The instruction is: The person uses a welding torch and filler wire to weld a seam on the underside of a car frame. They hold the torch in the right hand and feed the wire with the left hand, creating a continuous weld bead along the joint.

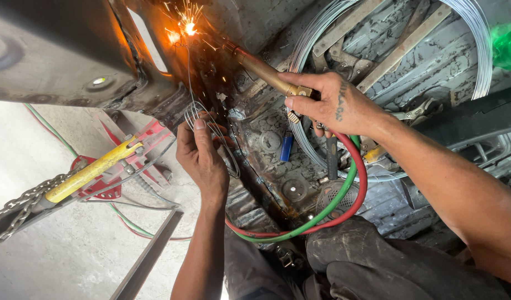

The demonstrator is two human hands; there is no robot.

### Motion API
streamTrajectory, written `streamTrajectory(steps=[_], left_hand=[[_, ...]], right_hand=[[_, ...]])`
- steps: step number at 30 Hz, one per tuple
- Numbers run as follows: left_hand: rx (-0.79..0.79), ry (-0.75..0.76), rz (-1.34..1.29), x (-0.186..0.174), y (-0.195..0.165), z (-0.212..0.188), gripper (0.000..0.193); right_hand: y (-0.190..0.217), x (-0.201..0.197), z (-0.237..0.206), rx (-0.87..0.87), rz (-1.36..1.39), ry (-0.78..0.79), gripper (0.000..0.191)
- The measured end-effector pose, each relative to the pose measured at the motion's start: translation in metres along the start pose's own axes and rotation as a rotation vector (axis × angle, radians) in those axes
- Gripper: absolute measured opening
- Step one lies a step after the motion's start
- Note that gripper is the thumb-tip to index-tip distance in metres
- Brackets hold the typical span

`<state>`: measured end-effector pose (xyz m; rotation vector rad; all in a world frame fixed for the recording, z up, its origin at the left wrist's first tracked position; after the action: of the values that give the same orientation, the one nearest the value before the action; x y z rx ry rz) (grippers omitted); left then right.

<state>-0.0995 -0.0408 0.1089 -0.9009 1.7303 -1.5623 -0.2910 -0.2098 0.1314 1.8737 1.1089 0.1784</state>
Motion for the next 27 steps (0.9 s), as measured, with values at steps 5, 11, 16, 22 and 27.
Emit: streamTrajectory(steps=[5, 11, 16, 22, 27], left_hand=[[0.005, -0.001, 0.019, 0.0006, -0.0009, 0.0011, 0.029], [0.007, -0.002, 0.019, 0.001, -0.0017, 0.0001, 0.029], [0.001, 0.0, -0.016, 0.0007, -0.0005, -0.0009, 0.029], [-0.007, -0.011, 0.022, 0.0007, 0.0012, 0.0004, 0.029], [0.006, 0.0, 0.008, 0.0016, -0.0005, 0.0, 0.029]], right_hand=[[0.0002, -0.0002, -0.0005, -0.017, 0.014, -0.003, 0.063], [-0.0015, 0.0003, 0.0003, -0.018, 0.007, -0.006, 0.062], [-0.0021, 0.0009, 0.0002, -0.018, 0.031, -0.001, 0.062], [-0.0023, 0.0008, 0.0006, -0.017, 0.023, 0.001, 0.062], [-0.0025, 0.0013, 0.0004, -0.016, 0.027, -0.002, 0.062]])
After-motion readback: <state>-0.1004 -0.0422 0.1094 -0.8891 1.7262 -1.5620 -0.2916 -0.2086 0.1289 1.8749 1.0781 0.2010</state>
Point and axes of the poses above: each hand's wrist, its own z-axis towards the middle knuckle, its own x-axis out of the palm, y = z × x, the point moved 3 cm from there along z, towards the middle knuckle, and after that the axes turned 9 degrees about -y, right-handed, at the moved point
